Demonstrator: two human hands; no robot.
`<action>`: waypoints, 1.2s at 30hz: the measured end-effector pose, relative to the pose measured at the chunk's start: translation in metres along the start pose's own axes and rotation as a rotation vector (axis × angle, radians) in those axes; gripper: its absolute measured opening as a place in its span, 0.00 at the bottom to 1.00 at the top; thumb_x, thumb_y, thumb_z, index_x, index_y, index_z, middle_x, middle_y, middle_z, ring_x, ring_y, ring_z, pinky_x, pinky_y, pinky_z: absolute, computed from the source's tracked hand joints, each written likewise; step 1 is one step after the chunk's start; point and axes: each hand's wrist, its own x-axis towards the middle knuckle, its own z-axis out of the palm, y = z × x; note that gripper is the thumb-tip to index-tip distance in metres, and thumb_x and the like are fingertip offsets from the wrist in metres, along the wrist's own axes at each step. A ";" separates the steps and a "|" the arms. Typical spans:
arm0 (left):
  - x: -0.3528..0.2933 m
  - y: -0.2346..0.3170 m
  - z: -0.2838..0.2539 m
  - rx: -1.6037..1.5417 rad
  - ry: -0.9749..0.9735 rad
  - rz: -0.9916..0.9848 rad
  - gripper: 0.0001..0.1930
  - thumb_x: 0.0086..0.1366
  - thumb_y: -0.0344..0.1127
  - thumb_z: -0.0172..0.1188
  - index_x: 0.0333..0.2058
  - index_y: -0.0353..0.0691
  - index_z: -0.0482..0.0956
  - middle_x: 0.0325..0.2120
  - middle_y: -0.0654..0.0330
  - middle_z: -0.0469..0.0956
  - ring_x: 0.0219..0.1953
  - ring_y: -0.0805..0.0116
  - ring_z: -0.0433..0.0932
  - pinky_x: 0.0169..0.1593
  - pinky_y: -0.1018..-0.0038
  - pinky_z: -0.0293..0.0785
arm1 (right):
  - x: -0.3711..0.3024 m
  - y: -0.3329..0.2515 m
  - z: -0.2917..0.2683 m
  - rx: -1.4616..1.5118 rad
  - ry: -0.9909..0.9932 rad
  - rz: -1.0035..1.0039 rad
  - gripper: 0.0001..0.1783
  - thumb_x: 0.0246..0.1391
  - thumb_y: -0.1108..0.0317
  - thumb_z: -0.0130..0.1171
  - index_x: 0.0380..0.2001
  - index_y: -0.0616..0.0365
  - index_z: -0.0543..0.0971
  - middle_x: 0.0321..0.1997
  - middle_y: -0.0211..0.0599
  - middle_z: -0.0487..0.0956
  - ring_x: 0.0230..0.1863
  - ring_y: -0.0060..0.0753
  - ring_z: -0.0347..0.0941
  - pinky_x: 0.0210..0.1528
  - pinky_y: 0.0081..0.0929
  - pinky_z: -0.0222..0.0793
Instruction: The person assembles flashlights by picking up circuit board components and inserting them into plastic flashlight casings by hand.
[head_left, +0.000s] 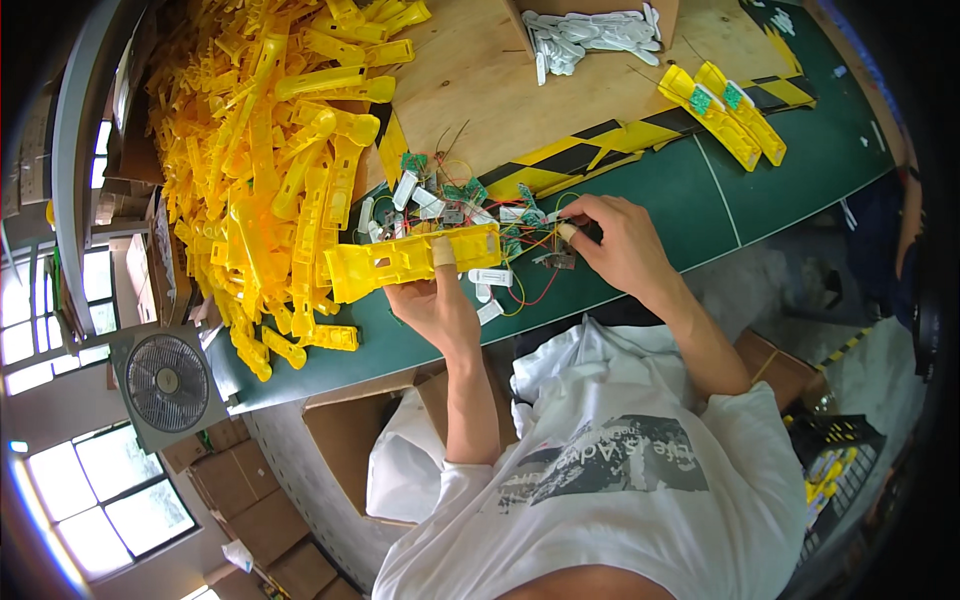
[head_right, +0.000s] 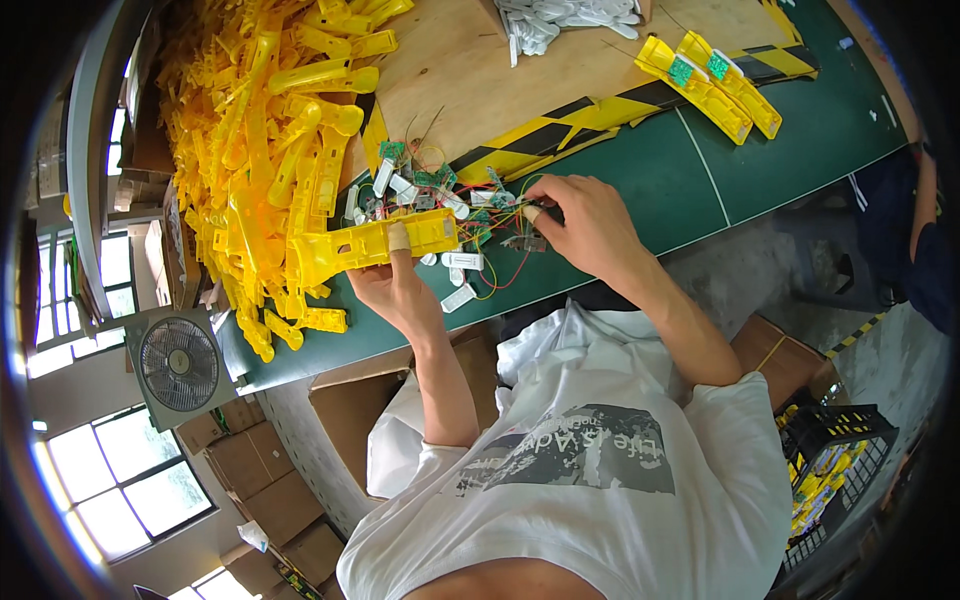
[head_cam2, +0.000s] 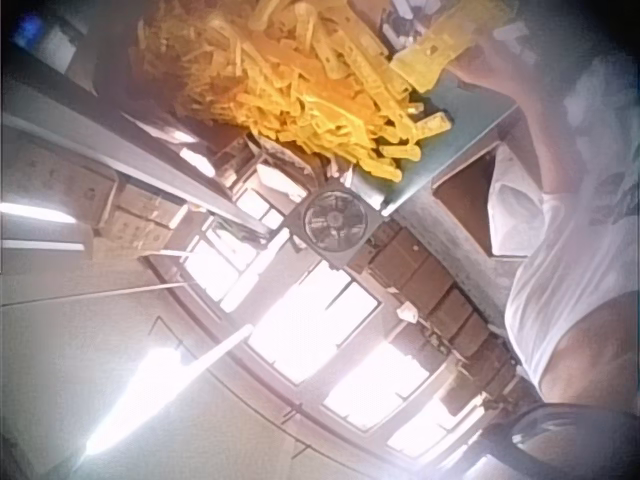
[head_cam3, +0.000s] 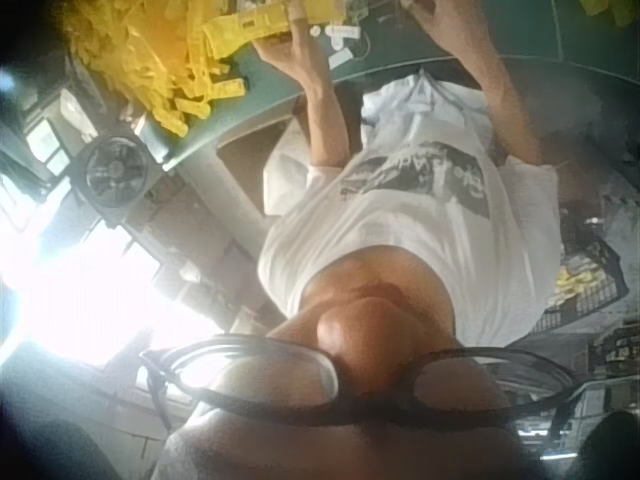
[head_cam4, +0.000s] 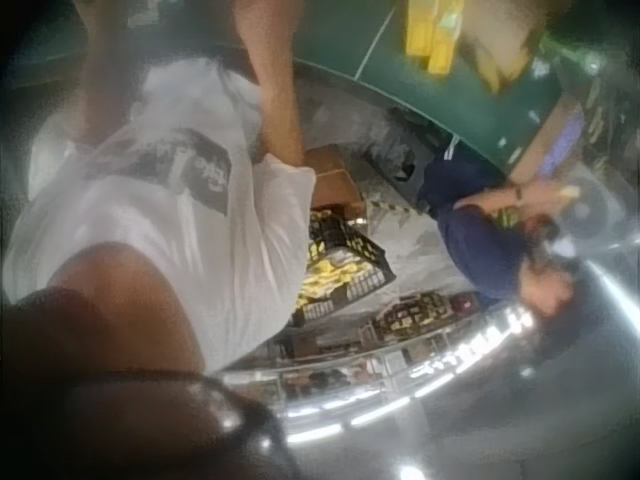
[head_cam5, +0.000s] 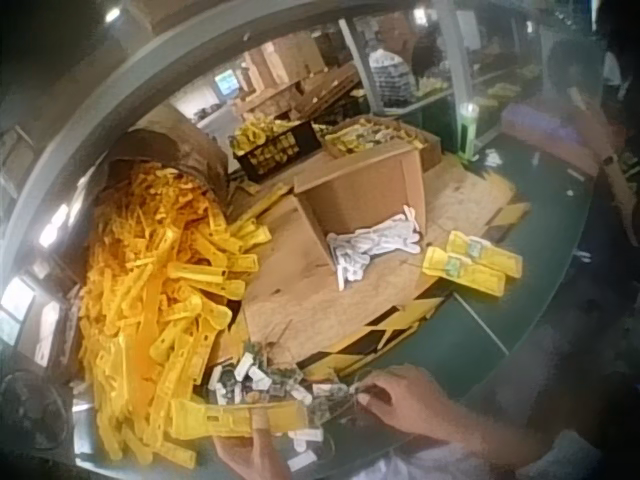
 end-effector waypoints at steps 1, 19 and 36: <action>0.001 0.001 0.000 -0.008 0.013 -0.003 0.18 0.65 0.28 0.61 0.49 0.31 0.65 0.39 0.52 0.78 0.38 0.68 0.81 0.37 0.74 0.83 | -0.001 -0.001 -0.001 0.000 -0.004 -0.003 0.10 0.51 0.67 0.65 0.36 0.56 0.79 0.28 0.34 0.80 0.31 0.43 0.76 0.40 0.39 0.70; 0.005 -0.002 0.005 -0.029 0.015 -0.132 0.16 0.66 0.27 0.59 0.49 0.30 0.66 0.40 0.52 0.77 0.38 0.67 0.81 0.36 0.72 0.85 | -0.001 -0.018 -0.009 -0.212 0.264 -0.154 0.22 0.47 0.64 0.67 0.46 0.59 0.77 0.40 0.36 0.81 0.35 0.42 0.76 0.34 0.37 0.71; 0.047 0.002 0.036 0.218 -0.054 0.143 0.16 0.65 0.25 0.60 0.48 0.28 0.67 0.40 0.52 0.76 0.41 0.68 0.78 0.40 0.72 0.81 | 0.005 -0.020 -0.048 1.217 -0.303 0.282 0.12 0.57 0.64 0.55 0.29 0.65 0.77 0.31 0.35 0.78 0.29 0.25 0.72 0.29 0.22 0.66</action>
